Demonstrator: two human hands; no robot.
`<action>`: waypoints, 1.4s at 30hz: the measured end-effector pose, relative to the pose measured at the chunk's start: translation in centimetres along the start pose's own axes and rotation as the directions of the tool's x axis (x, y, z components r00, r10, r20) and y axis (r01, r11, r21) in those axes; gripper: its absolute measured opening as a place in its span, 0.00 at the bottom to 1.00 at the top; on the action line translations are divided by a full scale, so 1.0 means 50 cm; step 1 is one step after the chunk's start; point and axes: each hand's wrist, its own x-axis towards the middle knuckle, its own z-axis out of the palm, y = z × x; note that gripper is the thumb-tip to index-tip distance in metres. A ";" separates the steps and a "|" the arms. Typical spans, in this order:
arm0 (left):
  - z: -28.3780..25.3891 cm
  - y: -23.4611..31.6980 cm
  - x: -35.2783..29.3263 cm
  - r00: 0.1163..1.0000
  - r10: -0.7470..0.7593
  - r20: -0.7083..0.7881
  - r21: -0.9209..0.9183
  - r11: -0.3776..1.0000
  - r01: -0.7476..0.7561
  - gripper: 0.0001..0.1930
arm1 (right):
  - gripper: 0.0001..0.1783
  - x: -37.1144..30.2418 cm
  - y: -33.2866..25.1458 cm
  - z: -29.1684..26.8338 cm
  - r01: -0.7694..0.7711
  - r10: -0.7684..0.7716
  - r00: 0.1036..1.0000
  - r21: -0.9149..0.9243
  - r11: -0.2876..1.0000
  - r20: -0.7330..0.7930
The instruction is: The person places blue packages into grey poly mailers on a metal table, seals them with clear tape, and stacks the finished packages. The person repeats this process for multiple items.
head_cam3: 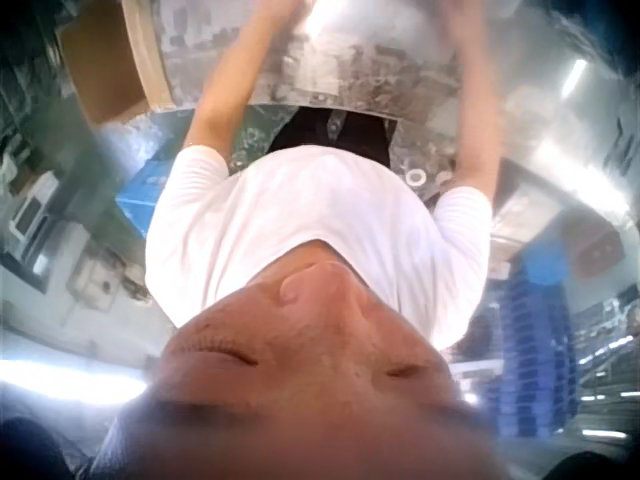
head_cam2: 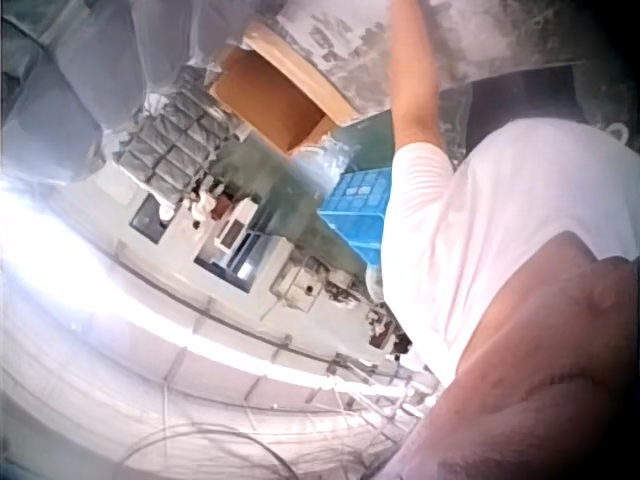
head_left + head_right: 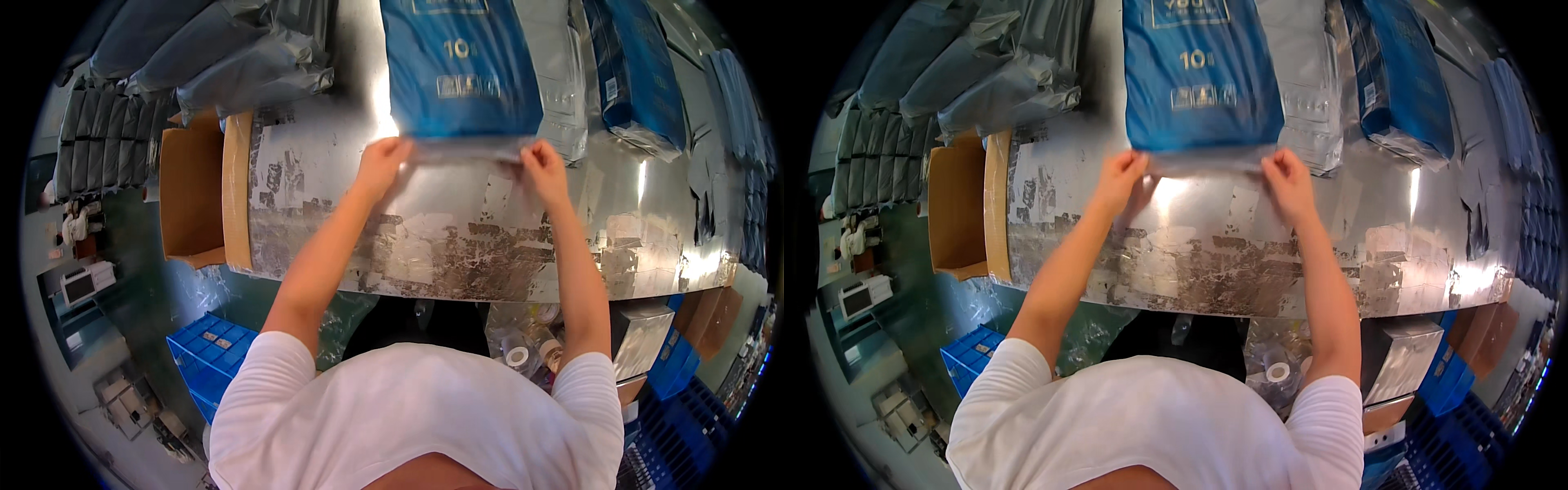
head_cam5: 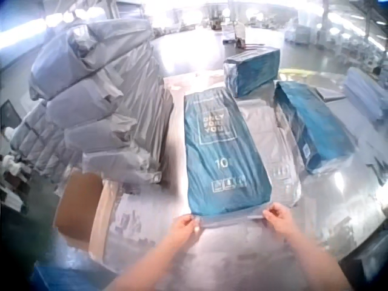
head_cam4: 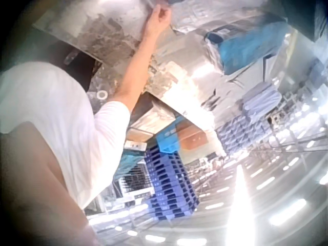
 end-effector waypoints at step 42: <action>0.014 0.110 0.270 0.783 0.589 0.201 0.706 0.467 -0.532 0.06 | 0.10 0.202 -0.025 -0.092 0.324 -0.603 0.777 -0.705 0.631 -0.183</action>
